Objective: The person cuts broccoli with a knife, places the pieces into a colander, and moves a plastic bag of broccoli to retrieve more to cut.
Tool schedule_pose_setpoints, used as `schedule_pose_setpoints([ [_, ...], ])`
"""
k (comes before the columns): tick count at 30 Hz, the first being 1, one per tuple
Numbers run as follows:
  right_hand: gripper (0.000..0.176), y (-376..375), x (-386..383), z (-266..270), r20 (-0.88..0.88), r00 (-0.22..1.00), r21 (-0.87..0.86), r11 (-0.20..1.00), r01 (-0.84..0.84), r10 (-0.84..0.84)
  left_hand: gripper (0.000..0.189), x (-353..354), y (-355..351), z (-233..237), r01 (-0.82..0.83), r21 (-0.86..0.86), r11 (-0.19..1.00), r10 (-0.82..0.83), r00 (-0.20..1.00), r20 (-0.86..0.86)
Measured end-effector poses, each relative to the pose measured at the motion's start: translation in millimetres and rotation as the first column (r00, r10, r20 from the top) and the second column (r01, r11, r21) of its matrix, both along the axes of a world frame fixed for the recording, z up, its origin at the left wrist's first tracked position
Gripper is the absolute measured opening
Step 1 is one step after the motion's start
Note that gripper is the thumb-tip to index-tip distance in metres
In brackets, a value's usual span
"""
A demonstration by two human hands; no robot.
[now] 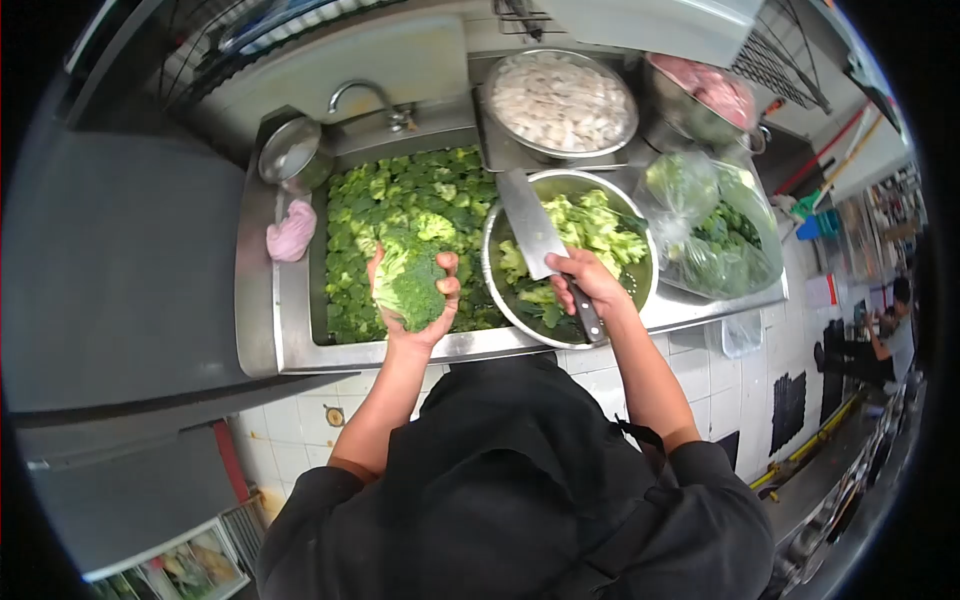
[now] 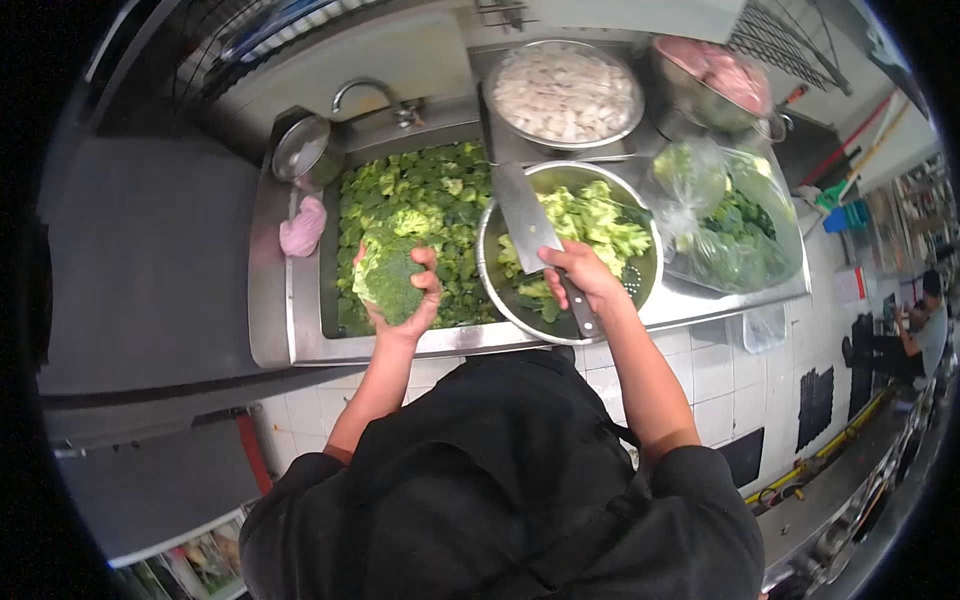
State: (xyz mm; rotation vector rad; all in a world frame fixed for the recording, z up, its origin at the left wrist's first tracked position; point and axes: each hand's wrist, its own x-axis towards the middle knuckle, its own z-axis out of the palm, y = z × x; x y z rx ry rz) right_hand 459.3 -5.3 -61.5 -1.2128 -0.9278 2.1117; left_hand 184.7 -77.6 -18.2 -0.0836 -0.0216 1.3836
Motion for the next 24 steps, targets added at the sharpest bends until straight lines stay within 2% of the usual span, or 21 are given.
schedule_pose_setpoints([
  [1, 0.02, -1.9, 0.4, 2.0, -0.091, 0.996, -0.031, 0.999, 0.012, -0.015, 0.048, -3.7, -1.9, 0.3, -0.006, -0.027, 1.0, 0.007, 1.0, 0.022],
  [3, 0.019, -0.2, 0.3, 0.8, -0.051, 0.999, -0.028, 1.0, -0.011, 0.01, 0.047, -11.8, -5.3, -4.5, -0.042, -0.033, 0.999, 0.043, 0.998, 0.042],
  [5, 0.018, 1.6, -0.9, -1.1, 0.006, 0.998, -0.066, 0.995, 0.069, -0.069, 0.046, -21.9, -3.9, -13.1, -0.065, -0.036, 0.997, 0.067, 0.996, 0.061],
  [7, 0.016, -1.1, -1.7, 11.2, -0.009, 0.998, -0.071, 0.995, 0.067, -0.068, 0.045, -40.7, 5.2, -29.3, -0.189, -0.158, 0.969, 0.144, 0.955, -0.259],
  [8, 0.016, -4.8, -2.7, 18.2, -0.03, 0.998, -0.009, 0.998, 0.057, -0.057, 0.044, -53.6, 8.0, -37.6, -0.174, -0.339, 0.925, 0.049, 0.936, -0.348],
  [9, 0.016, -8.2, -3.6, 25.0, -0.052, 0.998, 0.055, 0.997, 0.045, -0.042, 0.044, -66.6, 2.7, -61.7, -0.182, -0.344, 0.921, 0.056, 0.937, -0.345],
  [11, 0.019, -16.1, -3.6, 35.4, -0.141, 0.99, 0.125, 0.991, 0.049, -0.031, 0.043, -94.6, -2.8, -119.5, -0.4, -0.528, 0.749, 0.154, 0.881, -0.448],
  [14, 0.019, -20.1, -1.7, 22.4, -0.219, 0.975, 0.171, 0.984, 0.055, -0.017, 0.049, -117.3, -36.2, -136.9, -0.39, -0.492, 0.778, 0.12, 0.861, -0.494],
  [16, 0.019, -19.9, -4.2, 6.4, -0.136, 0.991, 0.051, 0.999, 0.012, -0.005, 0.055, -121.4, -47.1, -130.1, -0.395, -0.467, 0.791, 0.133, 0.856, -0.499],
  [17, 0.019, -19.7, -7.8, -1.5, -0.132, 0.991, 0.052, 0.999, 0.014, -0.007, 0.055, -122.4, -47.9, -129.3, -0.391, -0.468, 0.793, 0.131, 0.859, -0.495],
  [19, 0.019, -18.5, -20.3, -4.4, -0.038, 0.999, -0.105, 0.994, 0.032, -0.036, 0.055, -123.0, -46.5, -124.3, -0.36, -0.357, 0.862, 0.159, 0.861, -0.483],
  [20, 0.018, -24.1, -24.5, -3.5, -0.138, 0.983, -0.142, 0.985, 0.098, -0.118, 0.049, -123.8, -45.5, -121.7, -0.342, -0.335, 0.878, 0.161, 0.869, -0.467],
  [21, 0.018, -27.7, -31.2, 2.4, -0.133, 0.985, -0.142, 0.985, 0.095, -0.114, 0.049, -126.4, -42.2, -127.9, -0.344, -0.337, 0.876, 0.164, 0.871, -0.463],
  [23, 0.016, -33.9, -47.1, 13.0, -0.106, 0.985, -0.001, 0.99, 0.14, -0.139, 0.045, -135.0, -34.5, -140.9, -0.286, -0.235, 0.929, 0.13, 0.845, -0.518],
  [24, 0.017, -37.6, -59.6, 23.6, 0.002, 0.991, 0.11, 0.985, 0.13, -0.131, 0.042, -132.1, -27.8, -129.6, -0.292, -0.187, 0.938, 0.136, 0.807, -0.575],
])
